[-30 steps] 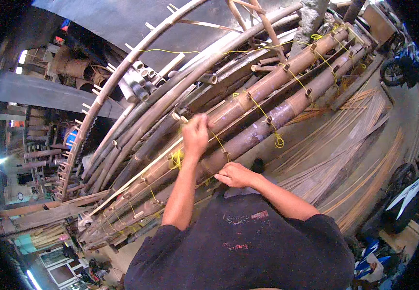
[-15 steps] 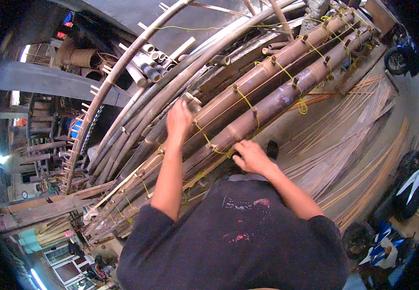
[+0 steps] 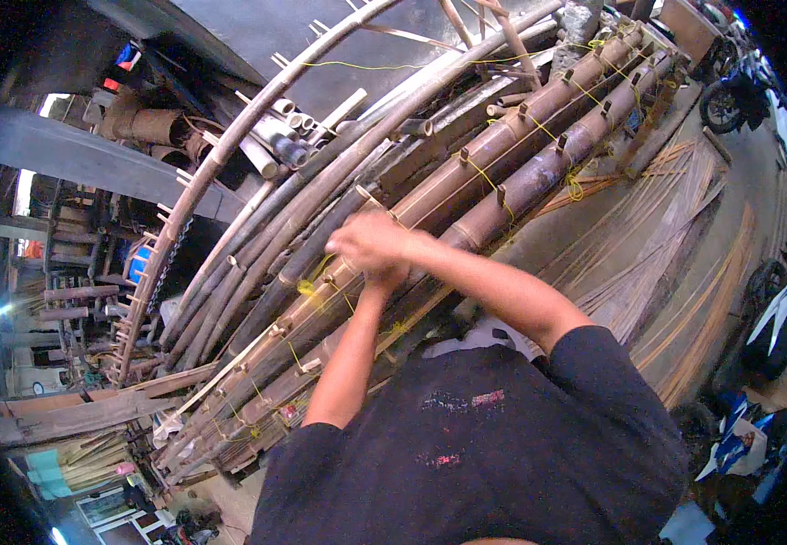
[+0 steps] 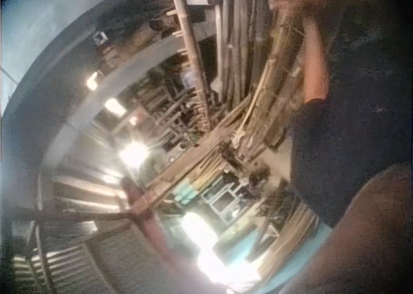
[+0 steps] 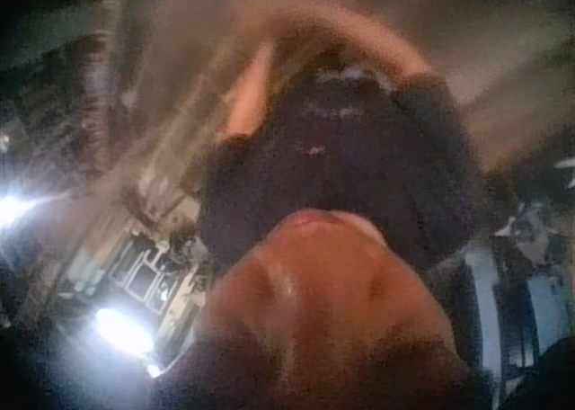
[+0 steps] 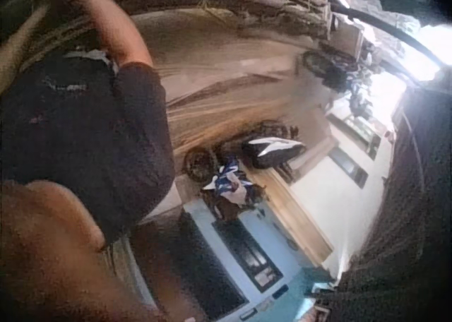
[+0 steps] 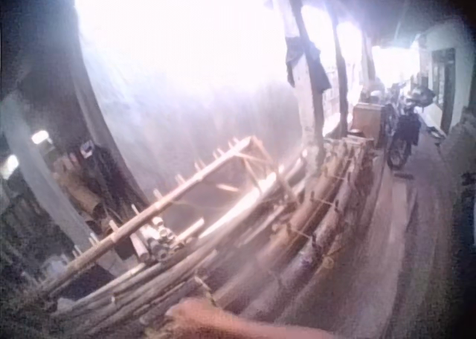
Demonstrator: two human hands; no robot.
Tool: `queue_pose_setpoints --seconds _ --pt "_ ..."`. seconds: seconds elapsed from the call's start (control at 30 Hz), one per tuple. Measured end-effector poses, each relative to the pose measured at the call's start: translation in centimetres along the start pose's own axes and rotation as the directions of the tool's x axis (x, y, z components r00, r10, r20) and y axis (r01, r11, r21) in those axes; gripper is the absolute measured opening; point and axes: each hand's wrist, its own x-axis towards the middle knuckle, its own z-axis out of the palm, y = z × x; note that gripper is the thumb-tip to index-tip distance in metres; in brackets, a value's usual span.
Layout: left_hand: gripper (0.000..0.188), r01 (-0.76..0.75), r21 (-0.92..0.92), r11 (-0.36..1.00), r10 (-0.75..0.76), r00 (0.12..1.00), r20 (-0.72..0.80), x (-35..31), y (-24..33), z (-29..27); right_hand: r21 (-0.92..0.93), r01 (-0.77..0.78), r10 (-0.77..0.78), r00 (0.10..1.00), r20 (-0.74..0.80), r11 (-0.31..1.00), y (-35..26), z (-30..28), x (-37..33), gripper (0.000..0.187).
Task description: The person sits on the floor and gathers thin wooden strips, then ties them to a curved bamboo frame using yellow string. The person repeatedly wraps and knots the string to secure the strips in place.
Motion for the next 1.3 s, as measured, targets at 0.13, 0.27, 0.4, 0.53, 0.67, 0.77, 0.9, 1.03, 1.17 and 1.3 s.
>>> queue_pose_setpoints --seconds 0.13,0.27,0.4,0.53,0.67,0.77,0.9,1.03,1.17,1.3 --pt "0.038 0.268 -0.056 0.962 -0.230 0.901 0.369 1.5 1.1 -2.2 -0.276 -0.455 0.383 0.881 -0.276 0.847 7.6 -1.0 1.7 0.063" --pt "0.038 0.319 -0.030 0.947 -0.285 0.882 0.374 0.6 -0.7 -1.9 0.526 0.288 -0.244 0.958 -0.152 0.800 3.1 -4.6 -2.7 0.040" --pt "0.034 0.323 -0.023 0.946 -0.300 0.902 0.310 1.0 1.0 -2.0 0.154 0.299 -0.296 0.954 -0.044 0.942 5.4 3.1 -15.9 0.037" --pt "0.027 0.288 -0.430 0.855 -0.223 0.955 0.197 4.9 3.7 -4.4 0.242 0.046 -0.033 0.998 -0.060 0.969 8.1 8.3 -15.1 0.047" --pt "0.028 0.209 -0.415 0.885 -0.255 0.965 -0.057 12.5 0.8 -2.6 -0.053 0.126 -0.135 0.964 -0.230 0.991 8.7 9.8 -16.1 0.036" --pt "0.030 0.256 -0.103 0.961 -0.250 0.966 0.069 10.8 -6.5 2.2 -0.222 0.135 -0.181 0.962 -0.204 0.966 7.8 10.4 -16.5 0.028" --pt "0.031 0.151 -0.010 0.988 -0.148 0.978 0.150 9.3 -7.1 -1.5 -0.318 -0.052 -0.076 0.924 -0.375 0.947 5.1 12.0 -15.9 0.018" --pt "0.033 0.234 0.154 0.960 -0.251 0.962 0.106 1.0 -7.5 -10.6 -0.051 -0.096 0.079 0.958 -0.276 0.994 1.5 18.2 -14.5 0.035" --pt "0.029 0.166 -0.044 0.985 -0.144 0.937 0.318 -10.5 -11.3 -11.8 0.952 -0.246 0.325 0.899 0.293 -0.180 -2.2 23.3 -12.2 0.040" --pt "0.030 0.217 0.067 0.974 -0.222 0.970 0.093 -10.7 -8.9 -10.9 0.846 0.315 0.814 0.540 0.213 -0.431 -6.9 24.5 -7.2 0.041"
